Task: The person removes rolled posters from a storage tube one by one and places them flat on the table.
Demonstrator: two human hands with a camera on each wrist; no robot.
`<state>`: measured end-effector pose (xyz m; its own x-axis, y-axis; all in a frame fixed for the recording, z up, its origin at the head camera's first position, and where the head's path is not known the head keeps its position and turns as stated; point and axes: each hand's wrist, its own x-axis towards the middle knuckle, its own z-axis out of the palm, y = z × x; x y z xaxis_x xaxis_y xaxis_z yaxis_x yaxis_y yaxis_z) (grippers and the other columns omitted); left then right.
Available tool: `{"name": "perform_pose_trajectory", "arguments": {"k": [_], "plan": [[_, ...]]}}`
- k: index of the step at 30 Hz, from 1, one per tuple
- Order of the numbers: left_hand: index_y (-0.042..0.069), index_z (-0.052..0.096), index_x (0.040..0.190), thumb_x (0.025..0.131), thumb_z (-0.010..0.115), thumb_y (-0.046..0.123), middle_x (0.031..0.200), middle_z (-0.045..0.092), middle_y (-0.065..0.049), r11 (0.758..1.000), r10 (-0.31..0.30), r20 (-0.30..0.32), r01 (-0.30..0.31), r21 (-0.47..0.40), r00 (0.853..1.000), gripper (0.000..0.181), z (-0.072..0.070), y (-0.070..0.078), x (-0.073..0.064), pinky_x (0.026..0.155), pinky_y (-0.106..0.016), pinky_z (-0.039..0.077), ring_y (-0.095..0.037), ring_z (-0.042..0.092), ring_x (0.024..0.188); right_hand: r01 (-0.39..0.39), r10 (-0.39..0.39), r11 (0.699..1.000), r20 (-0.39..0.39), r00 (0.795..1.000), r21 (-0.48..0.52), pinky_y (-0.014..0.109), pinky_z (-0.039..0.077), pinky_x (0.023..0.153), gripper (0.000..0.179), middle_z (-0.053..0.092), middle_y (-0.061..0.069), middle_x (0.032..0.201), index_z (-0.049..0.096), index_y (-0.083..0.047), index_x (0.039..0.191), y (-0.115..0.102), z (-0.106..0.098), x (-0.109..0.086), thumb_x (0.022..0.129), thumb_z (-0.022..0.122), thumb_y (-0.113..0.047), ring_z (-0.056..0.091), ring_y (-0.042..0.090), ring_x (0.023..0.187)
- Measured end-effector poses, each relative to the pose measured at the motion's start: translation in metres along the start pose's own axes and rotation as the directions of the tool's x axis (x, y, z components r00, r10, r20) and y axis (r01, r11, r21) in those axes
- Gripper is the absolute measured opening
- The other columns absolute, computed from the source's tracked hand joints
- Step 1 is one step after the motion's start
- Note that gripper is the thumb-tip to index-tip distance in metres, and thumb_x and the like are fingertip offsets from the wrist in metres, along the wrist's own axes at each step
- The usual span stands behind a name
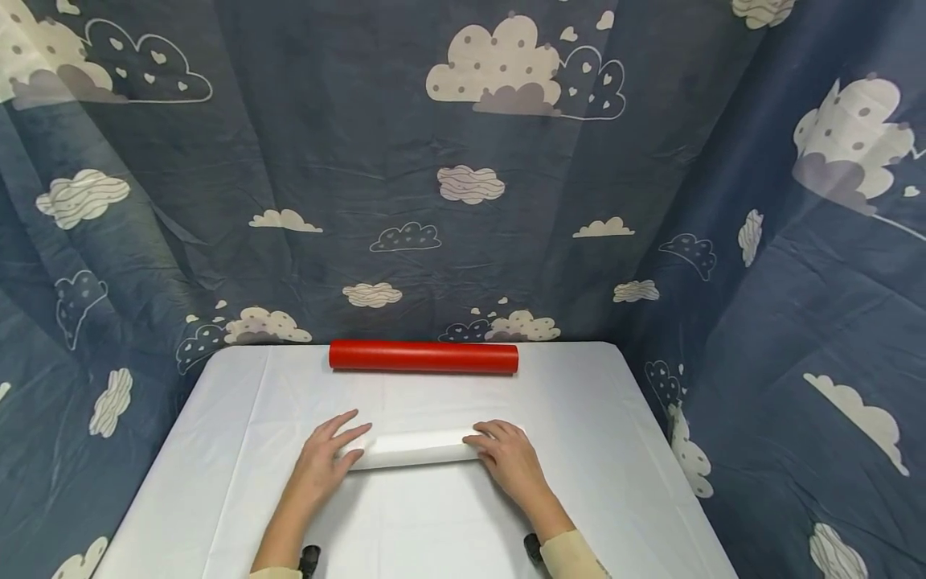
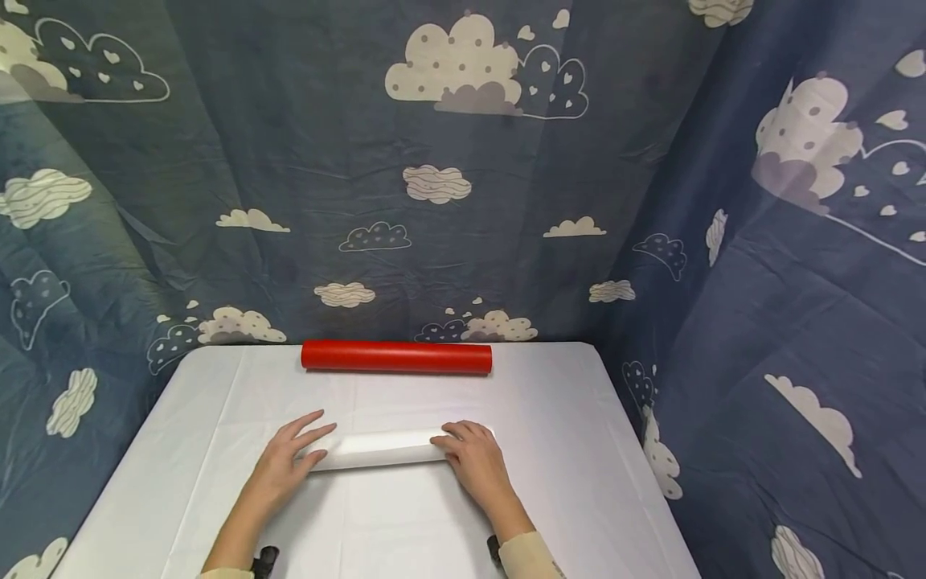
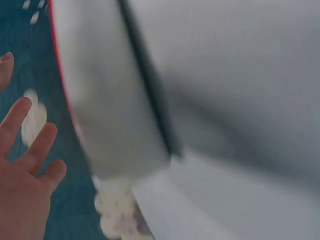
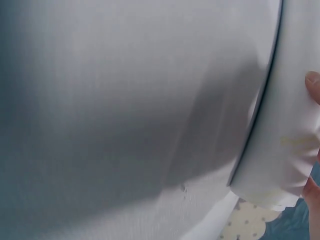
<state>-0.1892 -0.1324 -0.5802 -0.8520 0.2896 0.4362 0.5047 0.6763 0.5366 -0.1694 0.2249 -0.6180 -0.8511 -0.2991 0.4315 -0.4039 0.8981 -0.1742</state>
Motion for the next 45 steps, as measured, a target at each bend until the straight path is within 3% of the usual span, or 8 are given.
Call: {"name": "perform_pose_trajectory", "arguments": {"k": [9,14,20,26,30,35,39,45], "plan": [[0.018,0.081,0.122,0.090,0.081,0.005,0.138,0.072,-0.011,0.999,-0.024,0.217,0.016,0.037,0.976,0.034,0.034,0.012,0.001,0.111,-0.065,0.048,-0.038,0.065,0.128,0.040,-0.040,0.999,-0.003,0.999,-0.001,0.050,0.057,0.104,0.042,0.075,-0.003,0.126,0.079,-0.031,0.116,0.007,-0.002,0.001,0.082,0.091,-0.011,0.068,0.023,0.119],[0.021,0.082,0.119,0.092,0.079,0.005,0.134,0.073,-0.008,0.995,-0.052,0.295,0.026,0.092,0.954,0.032,0.032,0.020,0.007,0.104,-0.063,0.053,-0.035,0.066,0.125,0.046,-0.046,0.999,-0.037,0.998,-0.001,0.058,0.055,0.106,0.043,0.076,0.000,0.125,0.079,-0.028,0.113,0.009,-0.002,0.004,0.080,0.091,-0.003,0.068,0.026,0.121],[0.025,0.082,0.117,0.091,0.079,0.009,0.123,0.073,-0.003,0.985,-0.093,0.437,0.019,0.171,0.895,0.030,0.023,0.034,0.012,0.088,-0.055,0.060,-0.029,0.069,0.106,0.014,-0.019,0.998,-0.063,0.998,-0.068,0.058,0.054,0.106,0.040,0.074,0.004,0.128,0.080,-0.030,0.109,0.005,0.003,0.010,0.080,0.091,-0.005,0.066,0.032,0.122],[0.028,0.082,0.119,0.091,0.078,0.003,0.116,0.069,0.004,0.987,-0.033,0.507,-0.053,0.154,0.861,0.037,0.014,0.043,0.006,0.077,-0.036,0.060,-0.019,0.065,0.091,-0.121,0.111,0.984,-0.082,0.990,-0.129,0.034,0.049,0.074,0.025,0.066,-0.001,0.097,0.084,-0.034,0.103,-0.008,0.004,0.012,0.082,0.093,-0.023,0.059,0.019,0.086],[0.028,0.080,0.125,0.089,0.082,0.003,0.114,0.065,0.005,0.994,-0.039,0.572,-0.029,0.109,0.819,0.044,0.010,0.049,0.003,0.070,-0.027,0.054,-0.012,0.059,0.085,-0.283,0.283,0.959,-0.010,0.959,0.019,0.023,0.032,0.055,0.018,0.054,-0.009,0.074,0.083,-0.031,0.111,-0.018,0.004,0.012,0.093,0.082,-0.034,0.043,0.008,0.060],[0.026,0.078,0.129,0.086,0.086,0.010,0.108,0.063,0.002,0.998,-0.062,0.624,0.056,0.029,0.779,0.047,0.010,0.056,-0.002,0.066,-0.023,0.049,-0.007,0.052,0.078,-0.481,0.460,0.855,0.145,0.876,0.192,0.024,0.035,0.052,0.033,0.054,-0.012,0.069,0.070,-0.025,0.132,-0.025,0.006,0.013,0.101,0.071,-0.038,0.043,0.006,0.056],[0.027,0.076,0.133,0.084,0.089,0.019,0.102,0.063,0.002,0.994,-0.059,0.660,0.102,-0.026,0.749,0.051,0.013,0.061,-0.007,0.064,-0.023,0.048,-0.005,0.051,0.075,-0.537,0.500,0.812,0.202,0.842,0.229,0.028,0.044,0.055,0.038,0.072,-0.005,0.085,0.060,-0.014,0.135,-0.030,0.009,0.014,0.101,0.068,-0.029,0.059,0.011,0.064],[0.027,0.073,0.135,0.081,0.092,0.025,0.089,0.058,0.005,0.974,-0.046,0.702,0.187,-0.126,0.711,0.057,0.022,0.070,-0.017,0.061,-0.023,0.042,-0.004,0.047,0.071,-0.550,0.487,0.790,0.268,0.832,0.271,0.032,0.046,0.058,0.026,0.075,0.004,0.094,0.061,-0.005,0.123,-0.041,0.007,0.013,0.101,0.063,-0.019,0.062,0.015,0.068]]}}
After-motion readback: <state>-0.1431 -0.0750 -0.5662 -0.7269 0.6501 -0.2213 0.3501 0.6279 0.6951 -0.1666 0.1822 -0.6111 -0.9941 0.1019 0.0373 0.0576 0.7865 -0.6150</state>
